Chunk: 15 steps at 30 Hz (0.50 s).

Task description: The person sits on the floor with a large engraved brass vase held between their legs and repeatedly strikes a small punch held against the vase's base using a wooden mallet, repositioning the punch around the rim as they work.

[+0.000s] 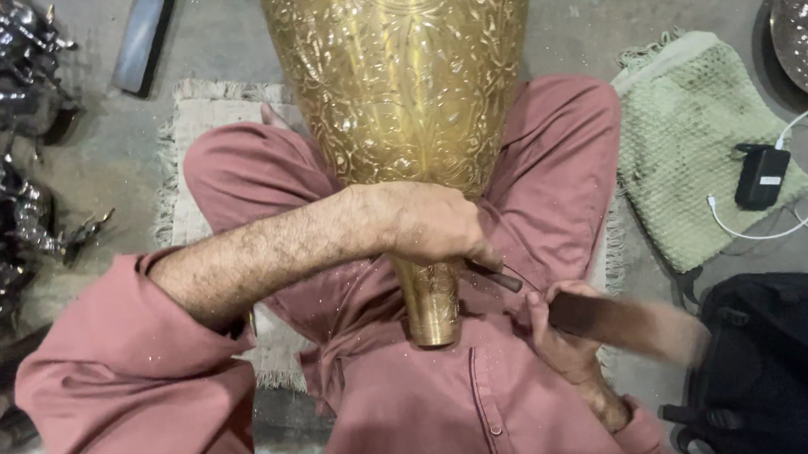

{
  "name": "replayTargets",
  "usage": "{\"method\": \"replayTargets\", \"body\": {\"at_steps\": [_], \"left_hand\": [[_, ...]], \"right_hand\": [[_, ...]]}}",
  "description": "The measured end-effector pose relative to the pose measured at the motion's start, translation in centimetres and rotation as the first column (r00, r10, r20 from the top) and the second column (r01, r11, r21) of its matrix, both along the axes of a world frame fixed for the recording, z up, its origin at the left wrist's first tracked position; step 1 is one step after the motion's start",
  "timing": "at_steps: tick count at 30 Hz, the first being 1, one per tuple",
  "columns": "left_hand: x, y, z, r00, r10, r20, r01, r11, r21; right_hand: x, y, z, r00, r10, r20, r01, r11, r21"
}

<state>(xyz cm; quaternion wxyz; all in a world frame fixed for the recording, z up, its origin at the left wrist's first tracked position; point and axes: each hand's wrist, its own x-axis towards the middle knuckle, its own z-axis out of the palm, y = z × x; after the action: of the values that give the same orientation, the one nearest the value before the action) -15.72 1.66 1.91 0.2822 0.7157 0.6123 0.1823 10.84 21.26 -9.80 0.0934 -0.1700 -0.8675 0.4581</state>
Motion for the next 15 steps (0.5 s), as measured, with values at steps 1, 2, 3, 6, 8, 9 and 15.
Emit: {"method": "replayTargets", "body": {"at_steps": [1,2,3,6,8,9,15], "left_hand": [[0.1,-0.3,0.1,1.000,0.010,0.015,-0.010,1.000,-0.013],[0.0,-0.5,0.2,0.999,0.015,0.029,-0.014,1.000,-0.024],[-0.2,-0.7,0.3,0.999,0.019,0.035,-0.018,0.999,-0.034],[-0.2,-1.5,0.6,0.991,0.111,0.072,-0.112,0.994,0.007],[-0.1,-2.1,0.7,0.996,0.088,-0.011,-0.089,0.992,-0.087],[-0.2,-2.3,0.7,0.996,0.070,-0.056,-0.077,0.988,-0.132],[-0.2,-4.5,0.6,0.937,0.212,0.277,-0.256,0.957,0.133]], "right_hand": [[-0.2,-0.1,0.3,0.994,0.062,-0.087,-0.047,0.985,0.166],[-0.4,-0.2,0.7,0.978,0.133,-0.162,-0.073,0.941,0.331],[-0.5,-0.2,0.9,0.991,0.072,-0.111,-0.056,0.988,0.144],[-0.5,0.4,1.4,0.999,0.029,-0.046,-0.033,0.994,-0.103],[-0.2,0.8,1.3,0.977,0.158,-0.144,-0.132,0.976,0.172],[0.0,0.9,1.1,0.994,0.104,0.035,-0.109,0.972,0.209],[-0.9,0.6,2.1,0.968,0.007,-0.252,-0.029,0.996,-0.086]]}}
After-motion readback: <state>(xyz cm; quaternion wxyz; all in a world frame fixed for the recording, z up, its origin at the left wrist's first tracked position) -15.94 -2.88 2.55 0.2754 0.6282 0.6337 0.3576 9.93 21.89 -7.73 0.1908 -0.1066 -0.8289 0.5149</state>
